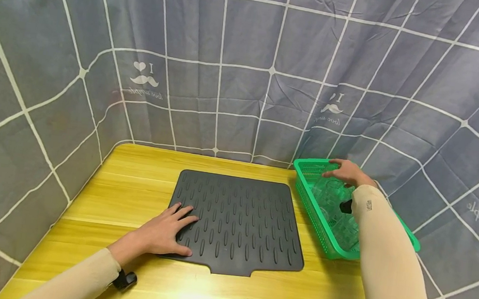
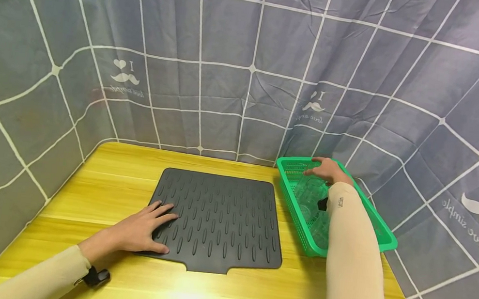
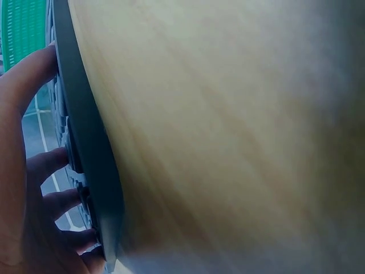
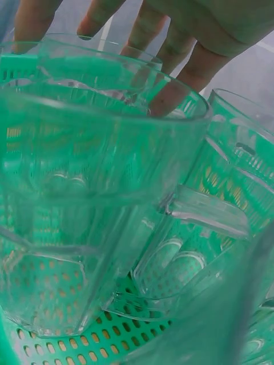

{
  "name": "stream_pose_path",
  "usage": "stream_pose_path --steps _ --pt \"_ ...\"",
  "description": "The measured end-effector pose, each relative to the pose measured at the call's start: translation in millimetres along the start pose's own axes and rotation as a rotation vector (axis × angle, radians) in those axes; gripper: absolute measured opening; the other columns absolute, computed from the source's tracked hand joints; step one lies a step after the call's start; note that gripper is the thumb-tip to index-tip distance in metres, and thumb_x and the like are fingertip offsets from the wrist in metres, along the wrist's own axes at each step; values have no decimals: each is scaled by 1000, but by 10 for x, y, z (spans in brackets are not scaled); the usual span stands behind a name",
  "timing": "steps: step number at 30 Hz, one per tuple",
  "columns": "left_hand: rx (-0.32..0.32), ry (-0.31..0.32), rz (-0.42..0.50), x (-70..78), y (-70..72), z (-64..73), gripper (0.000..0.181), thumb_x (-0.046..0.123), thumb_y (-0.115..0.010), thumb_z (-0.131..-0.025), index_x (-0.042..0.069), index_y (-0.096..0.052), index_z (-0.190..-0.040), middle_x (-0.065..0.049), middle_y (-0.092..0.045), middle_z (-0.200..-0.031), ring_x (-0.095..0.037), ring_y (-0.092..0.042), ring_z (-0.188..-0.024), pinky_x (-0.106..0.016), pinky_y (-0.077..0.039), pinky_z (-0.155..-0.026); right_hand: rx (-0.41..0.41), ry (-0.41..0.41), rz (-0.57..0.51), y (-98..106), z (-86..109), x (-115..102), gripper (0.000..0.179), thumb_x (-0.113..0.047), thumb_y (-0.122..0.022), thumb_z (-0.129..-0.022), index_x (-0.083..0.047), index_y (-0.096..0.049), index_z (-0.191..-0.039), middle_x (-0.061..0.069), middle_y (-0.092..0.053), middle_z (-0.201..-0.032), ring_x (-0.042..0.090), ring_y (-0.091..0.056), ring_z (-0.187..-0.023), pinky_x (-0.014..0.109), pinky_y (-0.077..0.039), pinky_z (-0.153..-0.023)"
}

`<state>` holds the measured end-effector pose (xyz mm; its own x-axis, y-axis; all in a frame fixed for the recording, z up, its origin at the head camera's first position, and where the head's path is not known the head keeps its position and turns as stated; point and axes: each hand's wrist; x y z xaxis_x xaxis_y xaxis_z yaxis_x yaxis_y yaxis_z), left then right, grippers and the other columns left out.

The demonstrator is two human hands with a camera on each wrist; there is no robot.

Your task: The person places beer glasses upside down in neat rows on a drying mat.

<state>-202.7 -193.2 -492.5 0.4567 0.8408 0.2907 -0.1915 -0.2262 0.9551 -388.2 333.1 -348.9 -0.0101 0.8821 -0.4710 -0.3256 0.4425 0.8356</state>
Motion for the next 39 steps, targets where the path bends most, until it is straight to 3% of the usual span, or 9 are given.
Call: stream_pose_path --steps 9,12,16,19,23,27,34,39 --pt "-13 2 -10 9 26 11 96 74 -69 -78 22 -44 -154 -13 -27 -165 -51 -20 -150 -68 -32 -112 9 18 8 -22 -5 6 77 -30 -64 -97 0 -27 -158 37 -39 -147 36 -61 -100 50 -58 -79" --pt "-18 -1 -8 15 31 9 96 74 -69 -78 21 -44 -154 -14 -27 -165 -51 -20 -149 -69 -32 -111 16 21 19 -14 6 -10 75 -28 -64 -97 1 -29 -156 38 -41 -144 27 -63 -80 47 -59 -76" --pt "-28 7 -2 23 27 6 96 75 -69 -78 22 -44 -154 -13 -26 -166 -51 -20 -150 -69 -31 -111 19 14 21 -12 -8 -10 74 -26 -65 -96 2 -32 -156 38 -44 -142 11 -45 -51 43 -58 -69" --pt "-34 19 -9 23 24 2 97 76 -68 -77 24 -43 -155 -11 -26 -166 -49 -19 -151 -68 -31 -112 19 18 26 -13 -16 -4 73 -26 -65 -96 2 -33 -155 38 -46 -140 8 -38 -45 41 -57 -66" --pt "-28 14 -9 19 31 -2 97 75 -70 -77 23 -44 -154 -13 -27 -165 -51 -20 -150 -68 -32 -111 41 34 42 -7 -18 4 70 -25 -65 -96 2 -35 -154 39 -45 -140 15 -53 -51 41 -58 -66" --pt "-24 3 0 23 39 -6 96 74 -70 -78 21 -44 -154 -14 -27 -165 -52 -20 -149 -68 -31 -112 69 59 57 8 -6 5 67 -24 -65 -96 2 -38 -152 41 -43 -141 27 -65 -70 44 -60 -71" --pt "-17 -14 4 27 43 -11 97 73 -70 -78 20 -44 -154 -15 -27 -165 -53 -20 -149 -68 -30 -113 102 72 43 54 36 -28 67 -23 -66 -96 2 -38 -152 43 -41 -141 32 -66 -72 45 -60 -71" --pt "-20 -9 1 29 46 -1 97 73 -70 -78 20 -44 -154 -15 -27 -165 -53 -21 -149 -68 -30 -113 121 88 12 97 66 -61 68 -24 -65 -97 1 -37 -153 42 -37 -145 49 -64 -104 44 -60 -74"
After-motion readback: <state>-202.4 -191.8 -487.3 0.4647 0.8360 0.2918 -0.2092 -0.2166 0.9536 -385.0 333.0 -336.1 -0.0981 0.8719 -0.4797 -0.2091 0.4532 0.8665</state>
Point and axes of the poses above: each hand's wrist, its own z-axis away from the middle knuckle, its own y-axis out of the back of the hand, x = y × z
